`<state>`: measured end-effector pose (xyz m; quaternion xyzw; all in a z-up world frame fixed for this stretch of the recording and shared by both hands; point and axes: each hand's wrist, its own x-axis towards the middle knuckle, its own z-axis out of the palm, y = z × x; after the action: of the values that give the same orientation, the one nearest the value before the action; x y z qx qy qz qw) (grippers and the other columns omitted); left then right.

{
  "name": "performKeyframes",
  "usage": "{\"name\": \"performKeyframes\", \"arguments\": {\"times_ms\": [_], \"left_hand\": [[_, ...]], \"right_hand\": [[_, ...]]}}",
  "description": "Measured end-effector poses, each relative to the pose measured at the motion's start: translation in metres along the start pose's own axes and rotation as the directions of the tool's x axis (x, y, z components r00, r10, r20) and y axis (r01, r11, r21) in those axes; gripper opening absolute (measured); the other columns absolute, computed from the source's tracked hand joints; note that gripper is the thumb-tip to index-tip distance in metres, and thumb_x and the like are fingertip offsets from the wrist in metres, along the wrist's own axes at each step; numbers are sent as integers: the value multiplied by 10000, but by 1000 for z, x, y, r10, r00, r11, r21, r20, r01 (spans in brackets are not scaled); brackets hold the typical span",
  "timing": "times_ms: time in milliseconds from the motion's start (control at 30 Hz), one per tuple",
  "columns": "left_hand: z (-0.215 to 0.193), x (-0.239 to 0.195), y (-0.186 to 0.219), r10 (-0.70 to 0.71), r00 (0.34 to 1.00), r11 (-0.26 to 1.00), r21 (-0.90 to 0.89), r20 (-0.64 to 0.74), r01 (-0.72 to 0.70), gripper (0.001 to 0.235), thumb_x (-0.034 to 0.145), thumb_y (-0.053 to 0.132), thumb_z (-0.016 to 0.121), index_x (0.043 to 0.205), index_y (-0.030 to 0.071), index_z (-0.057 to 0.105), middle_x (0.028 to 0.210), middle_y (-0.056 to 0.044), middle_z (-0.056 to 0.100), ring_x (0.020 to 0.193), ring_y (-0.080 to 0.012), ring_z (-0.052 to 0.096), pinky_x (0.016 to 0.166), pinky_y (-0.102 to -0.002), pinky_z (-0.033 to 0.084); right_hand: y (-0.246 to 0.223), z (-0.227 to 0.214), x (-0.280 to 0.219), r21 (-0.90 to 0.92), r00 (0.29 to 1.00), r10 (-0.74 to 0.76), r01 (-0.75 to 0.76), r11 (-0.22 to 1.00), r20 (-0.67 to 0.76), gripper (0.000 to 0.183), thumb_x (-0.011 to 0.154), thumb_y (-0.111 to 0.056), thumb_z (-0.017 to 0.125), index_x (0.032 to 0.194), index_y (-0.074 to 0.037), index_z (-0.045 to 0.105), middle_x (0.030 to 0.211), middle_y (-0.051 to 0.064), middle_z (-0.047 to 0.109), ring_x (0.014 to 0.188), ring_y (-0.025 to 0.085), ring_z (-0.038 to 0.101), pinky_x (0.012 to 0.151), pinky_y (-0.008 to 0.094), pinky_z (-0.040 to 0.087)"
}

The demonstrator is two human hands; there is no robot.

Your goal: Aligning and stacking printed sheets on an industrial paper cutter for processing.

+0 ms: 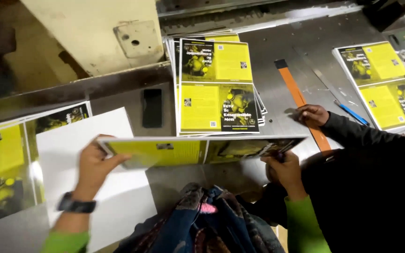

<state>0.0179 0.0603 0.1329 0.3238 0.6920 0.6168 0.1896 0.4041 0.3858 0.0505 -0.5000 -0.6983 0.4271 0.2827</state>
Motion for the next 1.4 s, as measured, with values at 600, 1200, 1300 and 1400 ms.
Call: {"name": "performKeyframes", "arguments": {"times_ms": [600,1200,1300,1400], "left_hand": [[32,105,116,-255,959,967,43,122,252,372,980,347,430,1169,133,668,1093,-45,710,953,-188,652,846,-337,498],[68,94,96,426,895,721,546,134,-426,473,1031,195,509,1338,-157,438,1307,-421,450,1248,-573,396,1051,-638,260],[100,70,97,795,587,301,741,152,-600,454,1058,160,449,1428,-81,345,1500,-331,296,1404,-487,230,1109,-668,51],[157,25,78,410,672,317,594,617,-739,642,994,310,428,1527,20,221,1622,-142,111,1486,-310,63,1185,-496,-42]], "right_hand": [[43,64,-28,544,997,80,-56,837,-21,173,739,-11,750,900,16,690,843,89,698,718,202,640,658,331,525],[35,95,-29,751,950,307,-160,640,-59,401,685,31,804,1048,35,634,855,111,651,742,238,659,714,389,571],[-5,91,-41,779,953,301,-173,603,-22,305,692,59,784,954,49,628,833,122,648,725,242,653,703,396,581],[15,111,-37,772,943,331,-238,590,38,243,725,-21,795,908,6,637,786,87,644,661,233,667,580,357,569]]}}
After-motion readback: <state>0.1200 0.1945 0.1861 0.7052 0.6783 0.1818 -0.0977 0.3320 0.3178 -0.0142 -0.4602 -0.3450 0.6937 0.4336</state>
